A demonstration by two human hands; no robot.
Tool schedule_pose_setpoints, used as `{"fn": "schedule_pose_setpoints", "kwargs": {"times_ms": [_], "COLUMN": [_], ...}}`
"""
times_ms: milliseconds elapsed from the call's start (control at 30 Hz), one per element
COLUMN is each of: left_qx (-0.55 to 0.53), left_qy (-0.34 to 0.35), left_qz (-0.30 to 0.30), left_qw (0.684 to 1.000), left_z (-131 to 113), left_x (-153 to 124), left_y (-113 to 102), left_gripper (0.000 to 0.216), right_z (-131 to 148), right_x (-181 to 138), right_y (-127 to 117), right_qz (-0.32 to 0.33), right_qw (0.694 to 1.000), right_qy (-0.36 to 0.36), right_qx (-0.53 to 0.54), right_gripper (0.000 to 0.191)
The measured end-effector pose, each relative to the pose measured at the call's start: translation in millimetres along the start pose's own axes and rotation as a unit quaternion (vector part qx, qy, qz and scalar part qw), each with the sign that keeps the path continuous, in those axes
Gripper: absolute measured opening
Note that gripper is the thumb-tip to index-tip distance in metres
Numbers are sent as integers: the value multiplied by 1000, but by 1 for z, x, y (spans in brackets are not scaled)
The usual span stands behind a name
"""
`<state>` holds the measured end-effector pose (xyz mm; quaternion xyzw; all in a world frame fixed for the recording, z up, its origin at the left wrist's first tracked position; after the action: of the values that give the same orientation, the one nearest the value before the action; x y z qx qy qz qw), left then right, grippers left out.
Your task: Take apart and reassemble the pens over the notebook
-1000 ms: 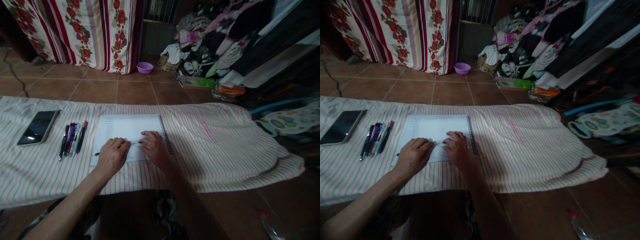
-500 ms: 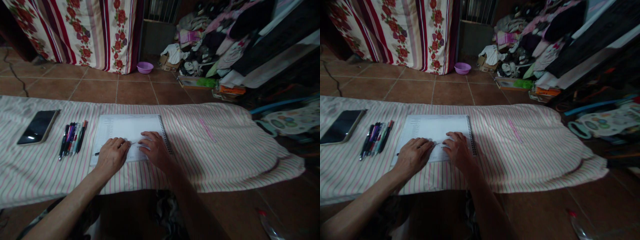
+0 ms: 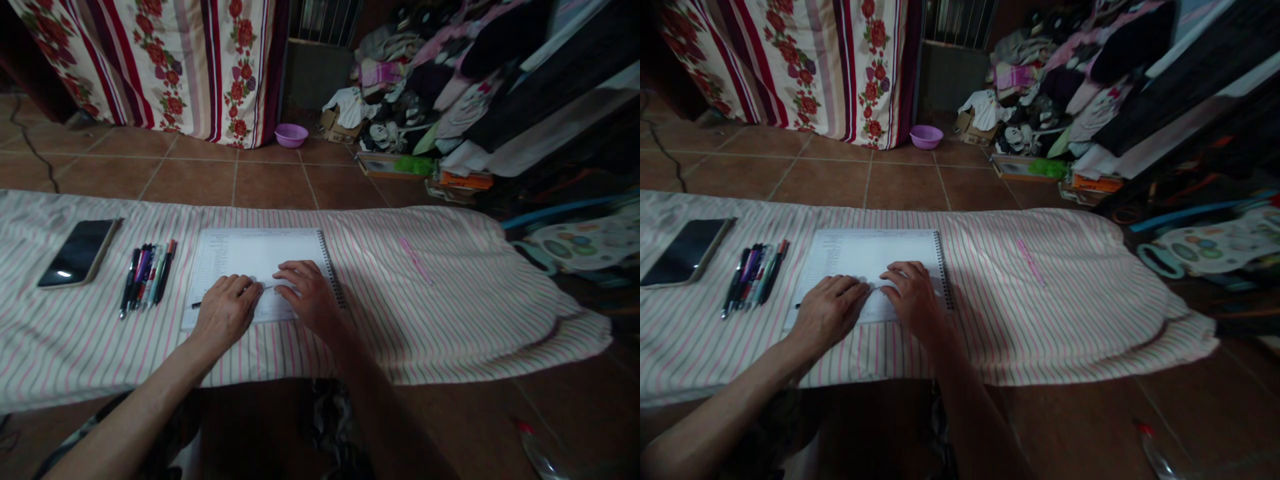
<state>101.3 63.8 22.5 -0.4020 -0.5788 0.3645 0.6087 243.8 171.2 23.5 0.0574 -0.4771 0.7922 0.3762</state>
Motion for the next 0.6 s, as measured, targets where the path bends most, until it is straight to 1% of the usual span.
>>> {"fn": "schedule_pose_setpoints", "kwargs": {"times_ms": [167, 300, 600], "left_qx": [-7, -7, -23], "left_qy": [2, 3, 9], "left_qz": [1, 1, 4], "left_qw": [1000, 1000, 1000], "left_z": [1, 2, 0], "left_x": [-1, -2, -3], "left_y": [0, 0, 0], "left_gripper": [19, 18, 19], "right_z": [3, 4, 8], "right_x": [2, 4, 4], "right_y": [5, 6, 7], "right_qz": [8, 20, 41], "right_qw": [1000, 1000, 999], "right_qy": [-3, -3, -26], "right_qx": [2, -1, 6], "right_gripper": [13, 7, 4]}}
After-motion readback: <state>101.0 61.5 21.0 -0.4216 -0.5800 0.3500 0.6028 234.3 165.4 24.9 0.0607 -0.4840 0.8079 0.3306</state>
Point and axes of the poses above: each hand's wrist, its own x-axis towards the middle knuckle, its own y-axis out of the palm, z = x × y, the point moved 1 cm from there along x, towards the middle knuckle, and after that the axes turned 3 degrees about x, right-handed, at the moved point
